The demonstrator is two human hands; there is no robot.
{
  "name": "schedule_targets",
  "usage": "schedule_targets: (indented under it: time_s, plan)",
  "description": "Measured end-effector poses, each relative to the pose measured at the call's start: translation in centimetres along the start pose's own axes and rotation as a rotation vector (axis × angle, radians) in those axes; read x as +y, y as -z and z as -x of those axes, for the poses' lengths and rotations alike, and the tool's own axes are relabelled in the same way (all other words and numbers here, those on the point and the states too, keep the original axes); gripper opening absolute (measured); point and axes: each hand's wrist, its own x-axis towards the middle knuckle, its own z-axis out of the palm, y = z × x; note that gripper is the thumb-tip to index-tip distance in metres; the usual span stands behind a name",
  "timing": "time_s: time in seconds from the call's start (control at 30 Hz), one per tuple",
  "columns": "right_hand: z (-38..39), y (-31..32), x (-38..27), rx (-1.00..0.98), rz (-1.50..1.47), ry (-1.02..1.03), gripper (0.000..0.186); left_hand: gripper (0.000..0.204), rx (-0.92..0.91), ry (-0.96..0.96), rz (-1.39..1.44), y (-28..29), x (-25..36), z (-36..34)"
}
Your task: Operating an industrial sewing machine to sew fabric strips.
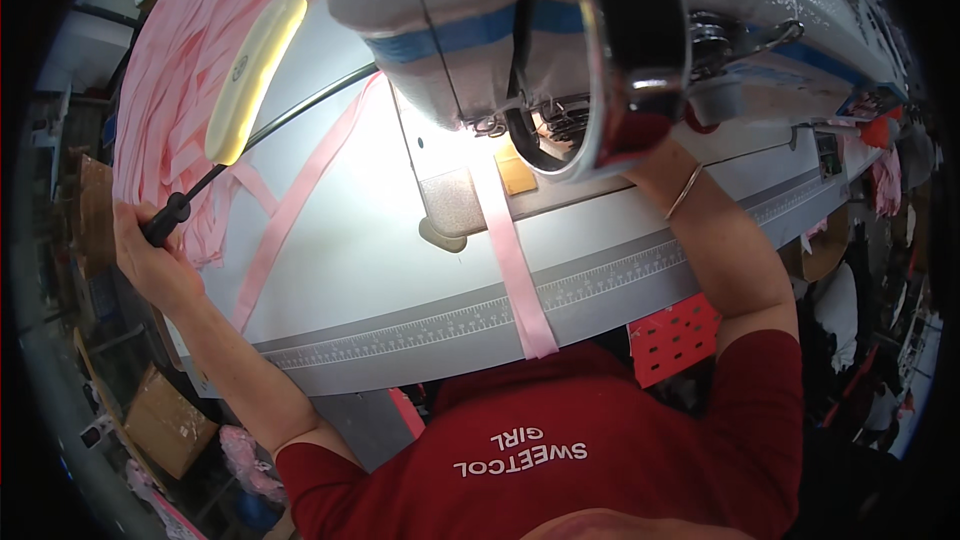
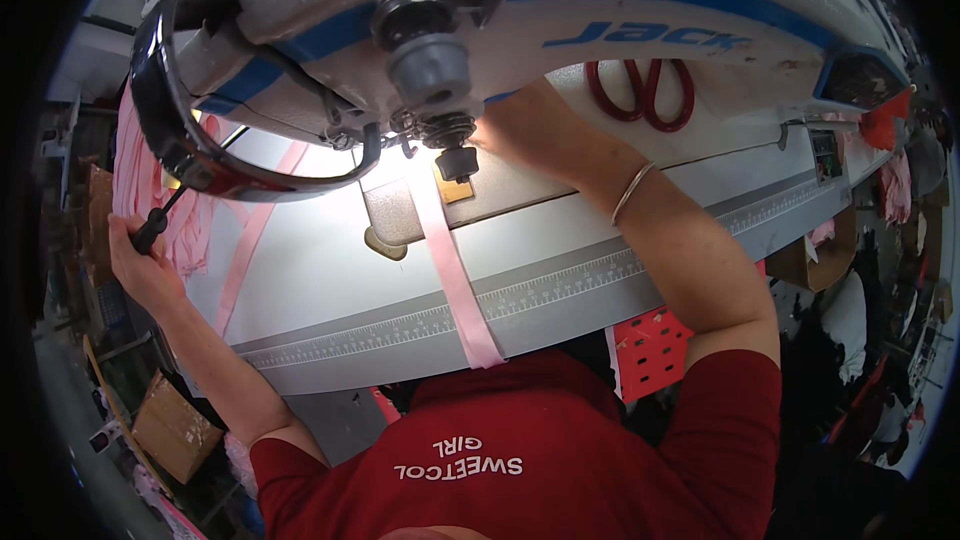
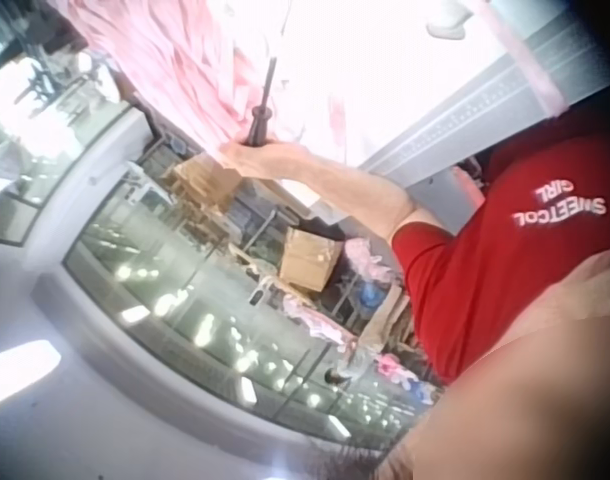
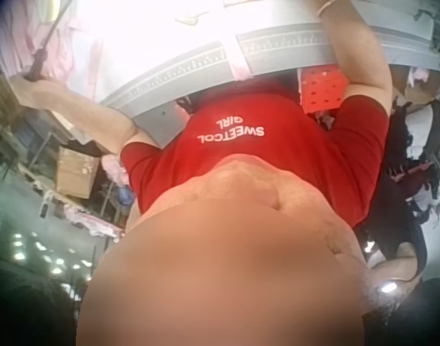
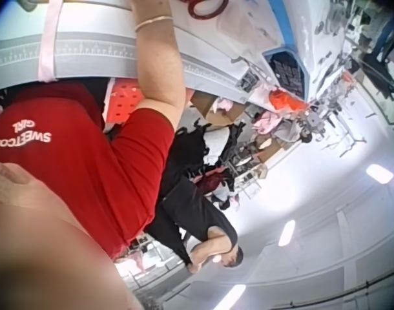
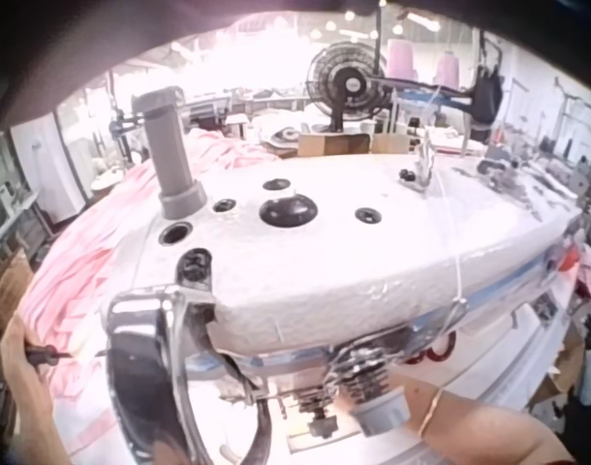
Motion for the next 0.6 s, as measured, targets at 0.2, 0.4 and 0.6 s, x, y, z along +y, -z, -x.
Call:
schedule_targets:
  time_s: [0.2, 0.4, 0.6]
  plan:
    - [0.6, -0.4, 0.4, -0.004, 0.051, -0.005, 0.050, 0.040, -0.012, -0.006, 0.046, -0.3, -0.3, -0.1]
    - [0.1, 0.0, -0.4, -0.038, 0.012, -0.020, 0.051, 0.039, -0.004, 0.000, 0.042, 0.3, 0.3, 0.0]
    - [0.4, -0.1, 0.2, -0.023, 0.052, -0.004, 0.053, 0.038, -0.018, -0.005, 0.052, -0.2, -0.3, 0.0]
